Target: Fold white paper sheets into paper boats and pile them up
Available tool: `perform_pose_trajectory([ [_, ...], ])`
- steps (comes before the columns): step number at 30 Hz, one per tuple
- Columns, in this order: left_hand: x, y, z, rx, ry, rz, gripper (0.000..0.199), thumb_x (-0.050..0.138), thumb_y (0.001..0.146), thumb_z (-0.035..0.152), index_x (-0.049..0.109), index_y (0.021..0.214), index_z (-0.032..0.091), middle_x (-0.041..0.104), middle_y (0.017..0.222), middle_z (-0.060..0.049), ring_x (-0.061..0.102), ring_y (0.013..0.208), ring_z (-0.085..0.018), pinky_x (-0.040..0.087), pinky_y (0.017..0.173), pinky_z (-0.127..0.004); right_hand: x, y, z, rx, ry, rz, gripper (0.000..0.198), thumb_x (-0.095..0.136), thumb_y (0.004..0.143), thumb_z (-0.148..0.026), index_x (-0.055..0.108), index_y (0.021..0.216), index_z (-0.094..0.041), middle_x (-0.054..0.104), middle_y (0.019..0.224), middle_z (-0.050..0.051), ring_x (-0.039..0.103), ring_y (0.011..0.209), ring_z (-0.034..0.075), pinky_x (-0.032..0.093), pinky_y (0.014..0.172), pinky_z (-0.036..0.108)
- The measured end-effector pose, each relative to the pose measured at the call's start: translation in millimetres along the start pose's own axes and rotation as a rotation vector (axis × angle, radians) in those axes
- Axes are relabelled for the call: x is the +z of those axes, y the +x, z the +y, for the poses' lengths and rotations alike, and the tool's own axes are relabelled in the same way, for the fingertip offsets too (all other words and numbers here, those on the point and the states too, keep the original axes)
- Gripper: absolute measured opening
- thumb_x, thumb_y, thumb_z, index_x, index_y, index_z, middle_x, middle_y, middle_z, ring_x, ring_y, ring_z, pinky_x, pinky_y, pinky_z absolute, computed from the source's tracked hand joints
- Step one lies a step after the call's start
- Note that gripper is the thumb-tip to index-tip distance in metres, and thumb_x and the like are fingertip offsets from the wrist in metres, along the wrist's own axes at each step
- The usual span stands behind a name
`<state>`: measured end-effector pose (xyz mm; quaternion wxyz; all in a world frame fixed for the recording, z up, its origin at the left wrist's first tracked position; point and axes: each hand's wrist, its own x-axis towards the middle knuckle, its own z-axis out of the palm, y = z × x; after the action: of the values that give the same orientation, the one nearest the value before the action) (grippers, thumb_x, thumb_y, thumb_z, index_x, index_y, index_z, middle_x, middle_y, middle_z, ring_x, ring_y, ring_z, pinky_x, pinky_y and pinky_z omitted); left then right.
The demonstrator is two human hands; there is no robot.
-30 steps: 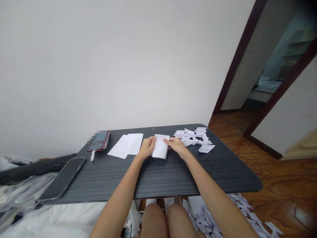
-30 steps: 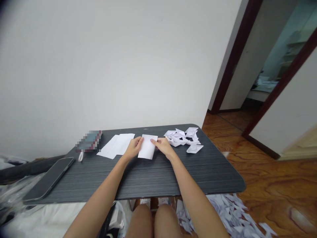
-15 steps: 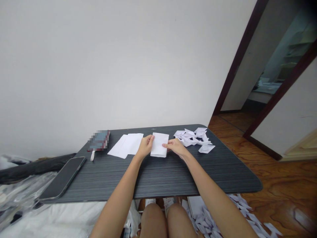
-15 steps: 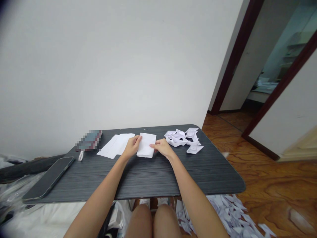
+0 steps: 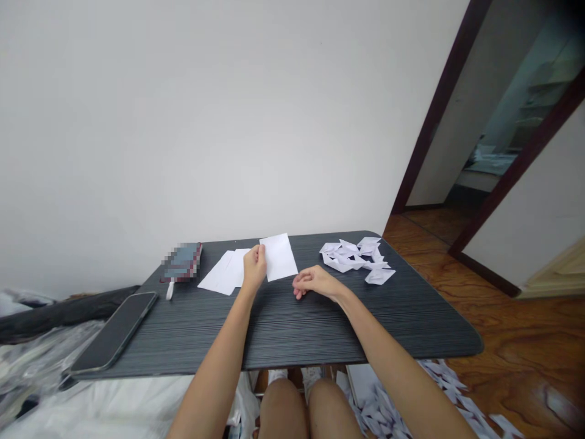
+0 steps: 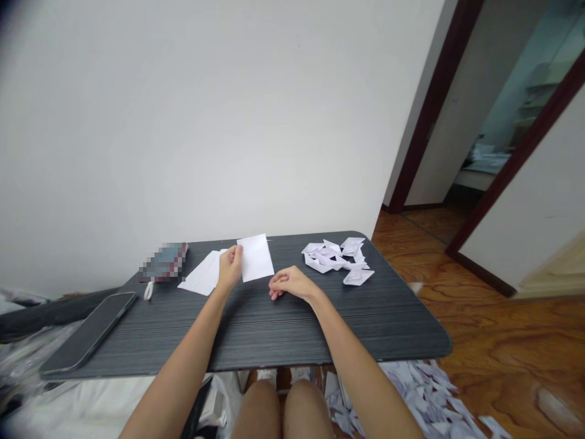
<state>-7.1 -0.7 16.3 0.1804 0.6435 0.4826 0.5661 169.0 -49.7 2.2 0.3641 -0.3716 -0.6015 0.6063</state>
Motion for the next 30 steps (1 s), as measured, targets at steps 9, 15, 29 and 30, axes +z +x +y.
perform_pose_trajectory([
  [9,8,-6,0,0.081,0.135,-0.057,0.032,0.03,0.083,0.033,0.049,0.064,0.015,0.048,0.055,0.0,0.043,0.052,-0.012,0.029,0.05,-0.023,-5,14,11,-0.077,-0.031,0.183,0.027,0.049,0.076,-0.038,0.053,0.071,-0.011,0.065,0.067,0.011,0.064,0.062,0.018,0.045,0.051,0.024],
  [15,0,-20,30,0.617,0.5,-0.107,0.026,0.037,0.083,0.024,0.053,0.103,0.023,0.053,0.112,-0.011,0.038,0.113,-0.023,0.012,0.091,-0.041,0,7,10,-0.285,-0.753,0.428,0.029,0.035,0.084,-0.029,0.051,0.063,-0.016,0.061,0.059,0.005,0.059,0.055,0.014,0.038,0.055,0.023],
  [29,-27,-1,16,0.416,0.636,0.204,0.027,0.04,0.083,0.027,0.054,0.064,0.015,0.06,0.067,-0.005,0.052,0.087,-0.021,0.017,0.081,-0.042,-8,0,0,-0.368,-1.115,0.391,0.028,0.029,0.087,-0.024,0.051,0.07,-0.017,0.057,0.067,0.004,0.052,0.065,0.013,0.033,0.06,0.023],
  [30,-29,-1,17,0.397,0.614,0.229,0.026,0.039,0.083,0.026,0.056,0.067,0.015,0.061,0.071,-0.006,0.052,0.086,-0.02,0.018,0.081,-0.041,-8,-1,1,-0.368,-1.121,0.382,0.028,0.029,0.087,-0.025,0.051,0.071,-0.017,0.057,0.068,0.004,0.052,0.066,0.014,0.034,0.061,0.023],
])
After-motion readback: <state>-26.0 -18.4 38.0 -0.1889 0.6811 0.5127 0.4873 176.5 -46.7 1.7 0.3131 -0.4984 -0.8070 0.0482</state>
